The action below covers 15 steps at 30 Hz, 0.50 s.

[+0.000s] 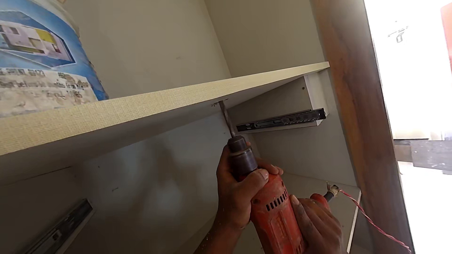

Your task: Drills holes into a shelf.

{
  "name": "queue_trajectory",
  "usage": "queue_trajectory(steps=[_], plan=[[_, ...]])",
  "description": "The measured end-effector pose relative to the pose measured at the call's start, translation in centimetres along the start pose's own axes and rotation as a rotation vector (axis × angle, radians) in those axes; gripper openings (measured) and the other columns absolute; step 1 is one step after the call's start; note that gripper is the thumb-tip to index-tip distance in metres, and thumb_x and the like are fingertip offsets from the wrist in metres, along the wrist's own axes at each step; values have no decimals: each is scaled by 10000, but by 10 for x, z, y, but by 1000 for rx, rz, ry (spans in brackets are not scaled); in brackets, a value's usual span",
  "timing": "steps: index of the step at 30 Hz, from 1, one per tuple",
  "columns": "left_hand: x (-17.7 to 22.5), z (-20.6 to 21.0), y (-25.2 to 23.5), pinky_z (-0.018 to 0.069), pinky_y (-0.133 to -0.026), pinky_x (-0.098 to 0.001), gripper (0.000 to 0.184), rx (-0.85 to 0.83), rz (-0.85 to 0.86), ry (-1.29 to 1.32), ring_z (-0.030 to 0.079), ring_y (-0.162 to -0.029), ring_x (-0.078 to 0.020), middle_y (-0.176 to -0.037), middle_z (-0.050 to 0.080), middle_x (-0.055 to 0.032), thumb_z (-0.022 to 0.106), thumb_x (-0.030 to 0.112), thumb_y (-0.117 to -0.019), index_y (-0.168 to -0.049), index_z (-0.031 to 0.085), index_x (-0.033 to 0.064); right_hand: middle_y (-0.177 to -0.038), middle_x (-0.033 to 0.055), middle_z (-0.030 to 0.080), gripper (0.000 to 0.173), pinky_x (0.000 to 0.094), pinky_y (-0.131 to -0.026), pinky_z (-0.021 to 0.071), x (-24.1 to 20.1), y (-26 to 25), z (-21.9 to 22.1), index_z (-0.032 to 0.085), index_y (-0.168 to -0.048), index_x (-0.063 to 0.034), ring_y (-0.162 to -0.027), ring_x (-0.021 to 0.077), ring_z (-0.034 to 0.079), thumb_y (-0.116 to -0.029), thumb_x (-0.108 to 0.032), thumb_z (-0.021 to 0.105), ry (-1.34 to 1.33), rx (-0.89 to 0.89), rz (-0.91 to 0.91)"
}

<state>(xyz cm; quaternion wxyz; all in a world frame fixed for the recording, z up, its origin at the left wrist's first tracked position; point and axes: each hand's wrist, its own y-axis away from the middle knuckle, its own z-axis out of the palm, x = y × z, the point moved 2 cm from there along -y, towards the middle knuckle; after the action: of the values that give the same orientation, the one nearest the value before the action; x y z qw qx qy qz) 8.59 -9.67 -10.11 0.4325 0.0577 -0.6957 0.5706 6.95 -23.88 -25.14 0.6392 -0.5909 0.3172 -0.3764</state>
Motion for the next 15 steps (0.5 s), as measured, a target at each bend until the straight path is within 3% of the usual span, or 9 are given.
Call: queue_trajectory(steps=[7,15], plan=[[8,-4,7,638,-763,-440,538,23,14,-19,755,-811,-333,-862,709,-224,695,100,-831,-1307,449,56,-991,65,697,601,291,-834,538,-7,0,2,506,-1429,-121,-892,185,662,-942,-468,565,-49,-23,-13],[-1,5,-1,631,-755,-424,494,-5,-48,-22,752,-823,-315,-898,713,-220,619,78,-848,-1315,458,82,-948,71,670,654,299,-802,542,3,3,0,500,-1452,-123,-845,186,649,-929,-508,577,-15,2,8]])
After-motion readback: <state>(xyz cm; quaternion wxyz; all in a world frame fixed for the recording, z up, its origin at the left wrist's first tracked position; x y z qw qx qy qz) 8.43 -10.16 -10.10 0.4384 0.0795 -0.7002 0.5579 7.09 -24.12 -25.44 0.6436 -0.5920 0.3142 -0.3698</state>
